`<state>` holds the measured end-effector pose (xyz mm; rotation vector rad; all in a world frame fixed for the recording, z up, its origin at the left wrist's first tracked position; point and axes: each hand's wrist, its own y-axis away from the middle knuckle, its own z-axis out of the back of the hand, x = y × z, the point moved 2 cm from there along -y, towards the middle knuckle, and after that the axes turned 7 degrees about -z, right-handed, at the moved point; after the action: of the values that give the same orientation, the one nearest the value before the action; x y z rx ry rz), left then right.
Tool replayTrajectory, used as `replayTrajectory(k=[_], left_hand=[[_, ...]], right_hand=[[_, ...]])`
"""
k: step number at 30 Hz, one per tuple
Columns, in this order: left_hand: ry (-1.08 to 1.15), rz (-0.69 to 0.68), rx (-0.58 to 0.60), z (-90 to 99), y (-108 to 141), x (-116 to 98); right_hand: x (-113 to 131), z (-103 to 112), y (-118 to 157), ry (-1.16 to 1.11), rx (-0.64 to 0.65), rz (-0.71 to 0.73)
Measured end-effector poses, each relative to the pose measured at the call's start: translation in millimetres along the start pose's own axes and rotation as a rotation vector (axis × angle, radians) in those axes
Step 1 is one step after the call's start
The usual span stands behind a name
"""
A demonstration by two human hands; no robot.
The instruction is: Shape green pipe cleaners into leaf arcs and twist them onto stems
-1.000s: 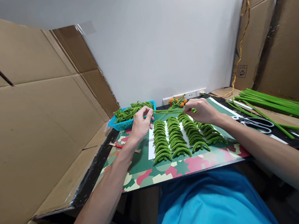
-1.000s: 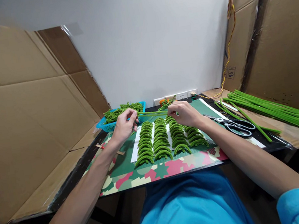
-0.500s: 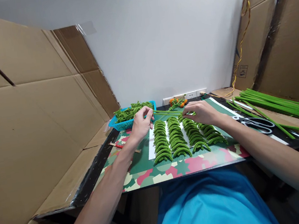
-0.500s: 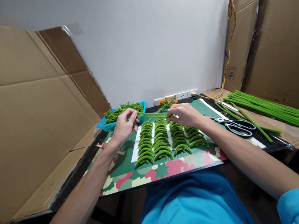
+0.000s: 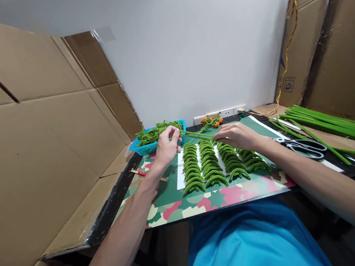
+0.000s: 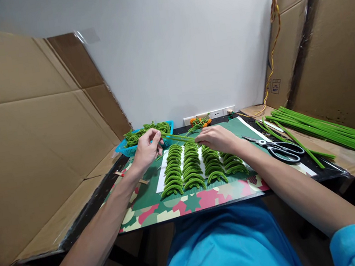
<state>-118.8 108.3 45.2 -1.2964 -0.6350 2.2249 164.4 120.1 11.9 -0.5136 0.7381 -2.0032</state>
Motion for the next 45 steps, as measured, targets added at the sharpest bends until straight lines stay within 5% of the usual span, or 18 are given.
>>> replayTrajectory(k=[11, 21, 45], left_hand=[[0.001, 0.024, -0.015, -0.2, -0.1, -1.9], [0.229, 0.150, 0.032, -7.2, 0.7, -4.5], [0.255, 0.142, -0.018, -4.8, 0.5, -7.5]], right_hand=[[-0.3, 0.6, 0.4, 0.010, -0.095, -0.072], [1.9, 0.7, 1.5, 0.041, -0.100, -0.128], [4.2, 0.5, 1.4, 0.093, -0.095, -0.088]])
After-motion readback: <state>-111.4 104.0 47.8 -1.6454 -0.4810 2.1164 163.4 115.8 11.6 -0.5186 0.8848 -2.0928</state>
